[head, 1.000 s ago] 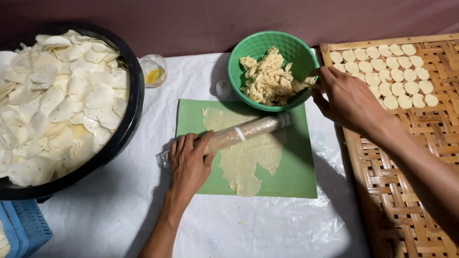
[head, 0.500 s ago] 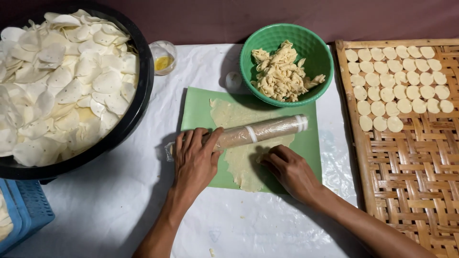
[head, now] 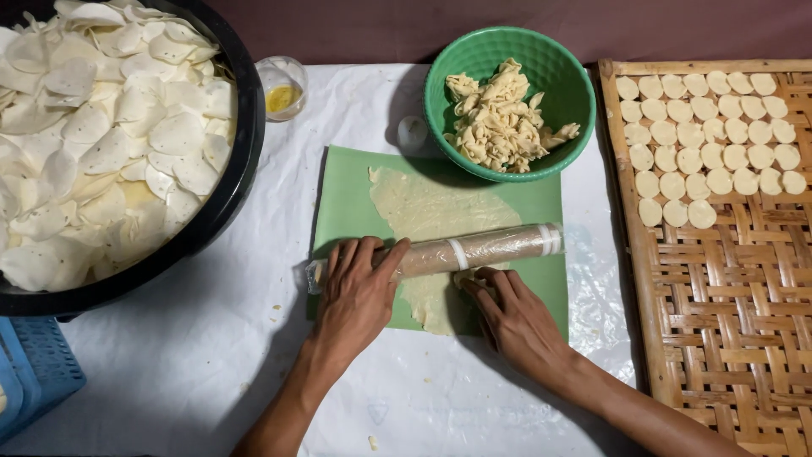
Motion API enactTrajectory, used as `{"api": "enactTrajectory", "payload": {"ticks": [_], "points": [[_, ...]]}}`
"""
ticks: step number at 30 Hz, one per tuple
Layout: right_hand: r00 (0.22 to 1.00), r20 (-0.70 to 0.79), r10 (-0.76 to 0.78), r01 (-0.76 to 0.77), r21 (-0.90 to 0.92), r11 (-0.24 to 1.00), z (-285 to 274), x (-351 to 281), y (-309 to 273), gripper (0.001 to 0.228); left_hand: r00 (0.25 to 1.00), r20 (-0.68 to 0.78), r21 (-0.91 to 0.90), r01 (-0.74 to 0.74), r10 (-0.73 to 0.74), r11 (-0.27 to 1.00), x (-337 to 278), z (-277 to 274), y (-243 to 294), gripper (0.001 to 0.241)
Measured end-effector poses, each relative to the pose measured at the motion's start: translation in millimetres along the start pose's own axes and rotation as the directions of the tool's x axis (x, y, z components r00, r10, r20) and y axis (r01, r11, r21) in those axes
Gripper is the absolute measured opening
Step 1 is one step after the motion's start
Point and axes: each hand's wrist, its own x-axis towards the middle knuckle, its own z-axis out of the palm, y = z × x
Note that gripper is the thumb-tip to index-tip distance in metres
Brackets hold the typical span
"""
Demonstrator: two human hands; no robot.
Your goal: Rolling out dough on a flat surface using a rolling pin and gathering dough scraps.
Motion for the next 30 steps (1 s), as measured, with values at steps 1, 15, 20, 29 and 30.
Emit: {"api": "enactTrajectory", "payload": {"ticks": [1,15,20,29,30], "points": [[1.000,0.001,-0.001,0.001,0.001,1.000,-6,1,-2,0.048,1.000,0.001,0.000,0.001,-0.001,1.000,0,1,-1,0.057],[0.998,0.021,0.065,-0.067,0.093,0.993,-19,-5,2,0.041,0.997,0.052,-0.038,-0.056,0.058,0.998,-9,11,7,0.052],[0.996,-0.083,-0.010,0.006,-0.051,0.999,-24,8,7,0.021,0.988,-0.084,0.037,-0.127,0.130,0.991,-14,15,3,0.051],[0.917,-0.370,0.149,-0.165,-0.012,0.986,-35,43,58,0.020,0.944,-0.187,0.079,-0.262,0.272,0.962,-4,2,-12,0.043],[0.916,-0.374,0.144,-0.164,-0.022,0.986,-28,52,69,0.021,0.947,-0.160,0.077,-0.270,0.279,0.960,-5,6,-14,0.046]]}}
